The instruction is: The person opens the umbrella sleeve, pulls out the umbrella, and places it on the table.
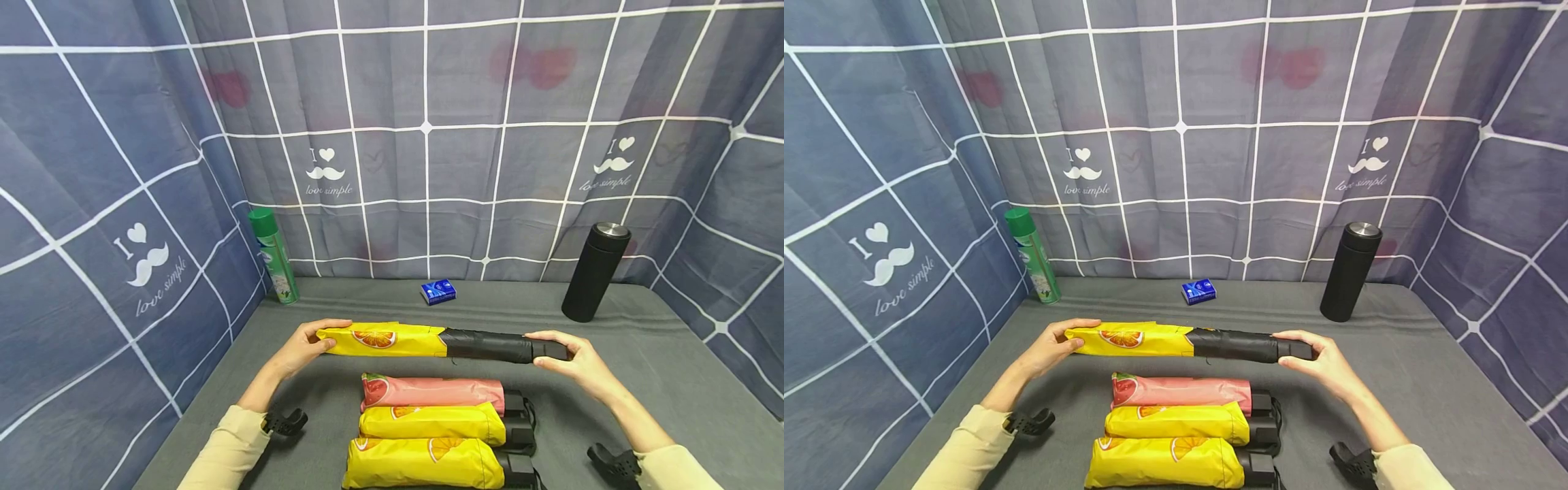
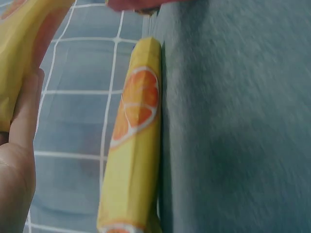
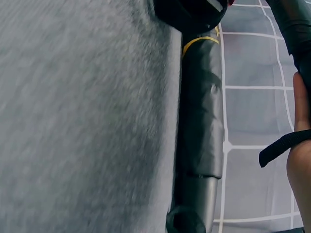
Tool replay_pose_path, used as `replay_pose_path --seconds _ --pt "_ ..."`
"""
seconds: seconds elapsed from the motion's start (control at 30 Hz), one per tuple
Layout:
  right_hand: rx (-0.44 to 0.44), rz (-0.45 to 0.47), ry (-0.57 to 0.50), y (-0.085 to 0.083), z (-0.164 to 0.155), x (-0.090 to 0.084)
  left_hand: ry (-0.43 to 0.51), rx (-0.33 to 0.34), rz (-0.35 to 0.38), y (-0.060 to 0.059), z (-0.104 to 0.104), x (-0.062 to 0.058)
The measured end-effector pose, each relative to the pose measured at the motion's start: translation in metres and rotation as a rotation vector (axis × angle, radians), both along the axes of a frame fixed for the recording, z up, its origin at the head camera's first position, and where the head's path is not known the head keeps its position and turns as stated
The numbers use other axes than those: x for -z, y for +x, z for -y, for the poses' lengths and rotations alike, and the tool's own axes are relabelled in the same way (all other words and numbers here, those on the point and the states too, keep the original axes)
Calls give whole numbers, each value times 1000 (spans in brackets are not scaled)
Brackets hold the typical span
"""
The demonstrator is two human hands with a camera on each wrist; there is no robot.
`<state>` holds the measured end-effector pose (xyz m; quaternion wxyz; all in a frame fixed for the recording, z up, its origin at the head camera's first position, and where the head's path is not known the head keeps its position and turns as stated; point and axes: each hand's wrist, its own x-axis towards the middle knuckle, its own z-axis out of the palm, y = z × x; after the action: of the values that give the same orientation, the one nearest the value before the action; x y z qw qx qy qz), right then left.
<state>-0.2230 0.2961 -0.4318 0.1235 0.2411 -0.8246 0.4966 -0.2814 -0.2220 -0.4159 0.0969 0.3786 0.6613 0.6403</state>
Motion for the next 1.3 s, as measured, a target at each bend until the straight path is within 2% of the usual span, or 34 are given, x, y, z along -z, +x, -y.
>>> replay_pose_path --seconds 0.27,0.57,0.77,0.97,1.17,1.3 --pt "35 11 33 5 -12 5 21 -22 28 4 23 9" --pt "48 69 22 11 -25 13 28 -69 122 13 45 23" --pt "65 96 65 8 -33 20 13 -106 148 12 58 32" --pt "95 152 92 5 -39 31 -11 -130 154 10 63 40" --pt "90 206 50 2 -42 38 -60 -213 171 11 67 47" --pt "75 195 45 -1 -44 42 -104 -265 103 9 72 51"
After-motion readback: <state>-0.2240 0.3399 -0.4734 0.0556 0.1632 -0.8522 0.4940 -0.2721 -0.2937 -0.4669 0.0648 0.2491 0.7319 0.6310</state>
